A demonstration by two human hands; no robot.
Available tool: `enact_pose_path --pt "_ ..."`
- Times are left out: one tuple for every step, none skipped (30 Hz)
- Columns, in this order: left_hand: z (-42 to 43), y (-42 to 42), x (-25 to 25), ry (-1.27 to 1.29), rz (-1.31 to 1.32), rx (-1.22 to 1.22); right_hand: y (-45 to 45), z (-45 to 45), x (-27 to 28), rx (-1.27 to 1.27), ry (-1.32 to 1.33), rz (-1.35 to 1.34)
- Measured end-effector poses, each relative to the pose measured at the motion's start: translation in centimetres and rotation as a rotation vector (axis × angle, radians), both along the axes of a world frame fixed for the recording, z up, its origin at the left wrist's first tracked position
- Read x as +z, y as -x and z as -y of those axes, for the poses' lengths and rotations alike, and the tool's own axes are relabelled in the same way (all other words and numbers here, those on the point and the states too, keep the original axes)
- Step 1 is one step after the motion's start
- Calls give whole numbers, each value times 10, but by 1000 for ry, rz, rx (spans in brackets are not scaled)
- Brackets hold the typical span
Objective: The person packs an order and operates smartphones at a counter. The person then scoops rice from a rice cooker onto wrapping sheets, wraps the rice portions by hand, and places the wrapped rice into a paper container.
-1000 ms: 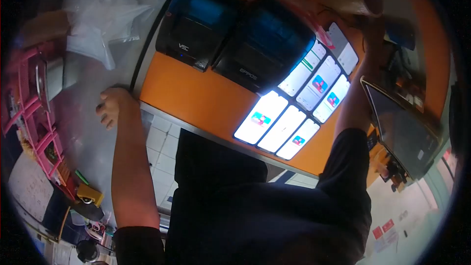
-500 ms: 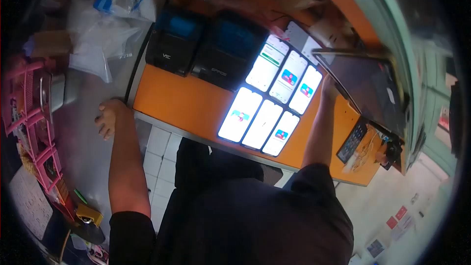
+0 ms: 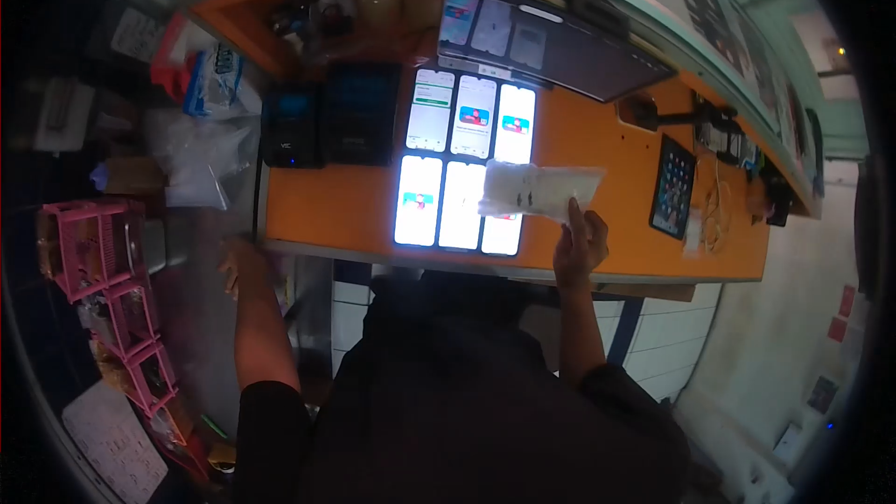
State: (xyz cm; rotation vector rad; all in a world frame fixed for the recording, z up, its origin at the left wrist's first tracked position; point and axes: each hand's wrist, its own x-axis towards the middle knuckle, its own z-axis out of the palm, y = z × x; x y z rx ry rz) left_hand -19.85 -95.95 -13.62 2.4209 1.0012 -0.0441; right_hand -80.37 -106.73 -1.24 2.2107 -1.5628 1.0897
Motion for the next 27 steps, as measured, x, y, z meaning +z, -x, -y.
enact_pose_path --pt "-2 -4 -1 3 -27 -17 -2 -10 8 -10 4 17" --pt "-13 -19 -17 -7 -114 -85 -5 -17 15 33 29 37" --pt "-31 -42 -40 -79 -255 -210 -9 -20 23 79 59 58" --pt "-50 -70 -62 -131 -413 -358 -14 -20 31 77 73 79" --pt "-66 -94 -80 -98 -526 -493 -20 -21 41 117 120 101" --pt "-67 -81 -58 179 -500 -510 -26 -22 51 155 168 126" --pt "-67 -67 -37 452 -465 -529 -32 -19 64 149 177 154" --pt "-66 -54 -16 721 -428 -553 -39 -11 78 267 86 331" --pt "-63 -38 0 712 -404 -572 -45 -5 90 385 -5 508" --pt "-63 -25 12 81 -561 -985 -49 0 99 373 2 533" --pt "-63 -12 23 -622 -660 -1300 -51 6 106 551 -147 641" --pt "-68 -10 27 -767 -636 -1394 -51 10 113 734 -298 741" --pt "-71 -8 29 -597 -590 -1361 -52 15 120 729 -293 753" --pt "-75 -9 27 -222 -526 -1250 -54 18 128 816 -323 714" --pt "-73 -8 29 551 -386 -926 -56 19 135 904 -355 672" --pt "-75 -4 30 859 -350 -789 -60 18 142 904 -358 678" --pt "-75 0 33 1049 -335 -698 -64 17 150 955 -359 691" --pt "-73 3 36 1016 -325 -653 -67 16 156 1007 -361 702" --pt "-71 7 39 983 -315 -607 -68 16 159 1012 -363 704" --pt "-72 6 38 920 -297 -518 -69 16 161 1049 -364 697" --pt "-74 5 38 919 -293 -513 -70 16 161 1086 -364 691" --pt "-75 5 36 925 -299 -528 -71 15 161 1091 -367 691" --pt "-78 3 32 929 -306 -544 -72 14 160 1106 -369 689" --pt "-83 -5 23 927 -306 -540 -72 14 159 1119 -371 686" --pt "-87 -13 14 973 -305 -576 -73 14 157 1120 -376 686" --pt "-87 -12 15 994 -306 -592 -73 14 156 1122 -389 688" --pt "-88 -10 17 1015 -308 -609 -72 13 155 1122 -402 689"
